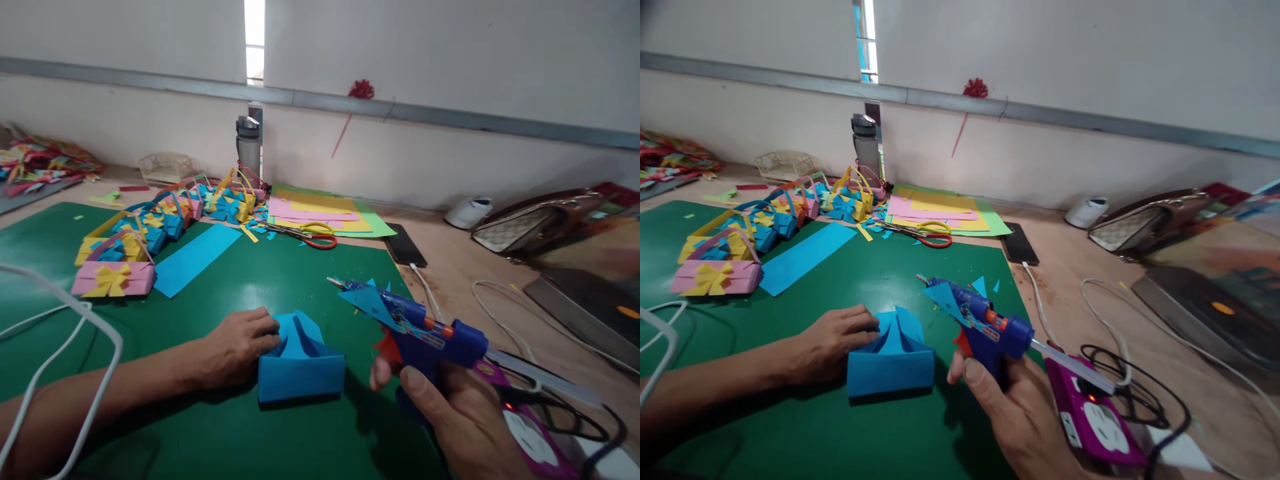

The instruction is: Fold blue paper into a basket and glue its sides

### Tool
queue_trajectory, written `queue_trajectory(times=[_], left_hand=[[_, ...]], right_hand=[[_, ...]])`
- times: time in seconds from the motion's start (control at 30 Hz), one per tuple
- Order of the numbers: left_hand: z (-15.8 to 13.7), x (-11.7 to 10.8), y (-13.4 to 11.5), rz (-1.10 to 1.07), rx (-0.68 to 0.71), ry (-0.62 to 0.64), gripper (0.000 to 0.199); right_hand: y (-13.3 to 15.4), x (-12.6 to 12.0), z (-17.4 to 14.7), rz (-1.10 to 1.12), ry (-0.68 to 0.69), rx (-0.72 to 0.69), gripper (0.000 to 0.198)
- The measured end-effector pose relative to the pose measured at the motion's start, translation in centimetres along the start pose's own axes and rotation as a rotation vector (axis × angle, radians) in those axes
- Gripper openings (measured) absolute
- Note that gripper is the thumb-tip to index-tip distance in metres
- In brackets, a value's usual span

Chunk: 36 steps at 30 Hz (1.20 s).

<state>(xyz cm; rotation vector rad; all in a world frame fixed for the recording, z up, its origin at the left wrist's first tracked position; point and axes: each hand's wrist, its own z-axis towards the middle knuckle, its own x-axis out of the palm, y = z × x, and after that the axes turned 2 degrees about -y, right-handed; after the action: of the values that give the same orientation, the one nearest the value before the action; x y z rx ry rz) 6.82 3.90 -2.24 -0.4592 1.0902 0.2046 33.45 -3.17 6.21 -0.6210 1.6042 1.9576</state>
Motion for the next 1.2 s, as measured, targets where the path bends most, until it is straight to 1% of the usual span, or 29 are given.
queue_trajectory(times=[0.1, 0.17, 0.2, 0.23, 0.3, 0.37, 0.43, 0.5, 0.6, 0.73, 0.8, 0.93, 1.0, 1.1, 1.2], left_hand=[[-0.2, 0.0, 0.4, -0.129, -0.082, -0.06, 0.019], [-0.5, 0.1, 0.6, -0.164, -0.144, -0.105, 0.017], [-0.6, 0.1, 0.7, -0.164, -0.147, -0.112, 0.018], [-0.7, 0.2, 0.7, -0.152, -0.124, -0.104, 0.021], [-0.8, 0.2, 0.8, -0.1, -0.027, -0.058, 0.03], [-0.8, 0.1, 0.8, -0.045, 0.056, -0.023, 0.033], [-0.8, 0.1, 0.7, -0.018, 0.079, -0.044, 0.029], [-0.9, 0.1, 0.6, -0.016, 0.082, -0.091, 0.026], [-1.0, 0.2, 0.6, -0.002, 0.096, -0.138, 0.025], [-1.1, 0.0, 0.6, 0.042, 0.114, -0.166, 0.025], [-1.0, -0.2, 0.5, 0.07, 0.125, -0.153, 0.025], [-0.8, -0.6, 0.2, 0.082, 0.128, -0.124, 0.028], [-0.7, -0.8, -0.1, 0.072, 0.115, -0.124, 0.029], [-0.6, -0.9, -0.3, 0.053, 0.11, -0.134, 0.031], [-0.6, -0.9, -0.4, 0.046, 0.117, -0.169, 0.031]], right_hand=[[0.6, -1.0, 0.2, -0.111, 0.059, -0.029, 0.045], [1.2, -1.4, 0.7, -0.156, 0.103, -0.031, 0.046], [1.5, -1.6, 1.1, -0.165, 0.138, -0.014, 0.045], [1.9, -1.6, 1.4, -0.164, 0.187, 0.016, 0.043], [2.6, -1.5, 2.2, -0.141, 0.314, 0.113, 0.036], [3.3, -1.1, 2.8, -0.102, 0.441, 0.223, 0.03], [3.8, -0.6, 3.3, -0.07, 0.53, 0.315, 0.027], [4.1, -0.2, 3.6, -0.057, 0.575, 0.36, 0.025], [4.5, 0.0, 3.9, -0.055, 0.575, 0.336, 0.022], [4.9, -0.5, 3.9, -0.104, 0.514, 0.292, 0.027], [4.6, -0.8, 3.8, -0.137, 0.492, 0.272, 0.029], [3.7, -0.6, 3.7, -0.174, 0.421, 0.187, 0.029], [3.7, -0.5, 3.6, -0.169, 0.453, 0.2, 0.027], [4.3, -0.4, 3.7, -0.13, 0.524, 0.258, 0.026], [5.0, -0.4, 4.0, -0.18, 0.481, 0.29, 0.027]])
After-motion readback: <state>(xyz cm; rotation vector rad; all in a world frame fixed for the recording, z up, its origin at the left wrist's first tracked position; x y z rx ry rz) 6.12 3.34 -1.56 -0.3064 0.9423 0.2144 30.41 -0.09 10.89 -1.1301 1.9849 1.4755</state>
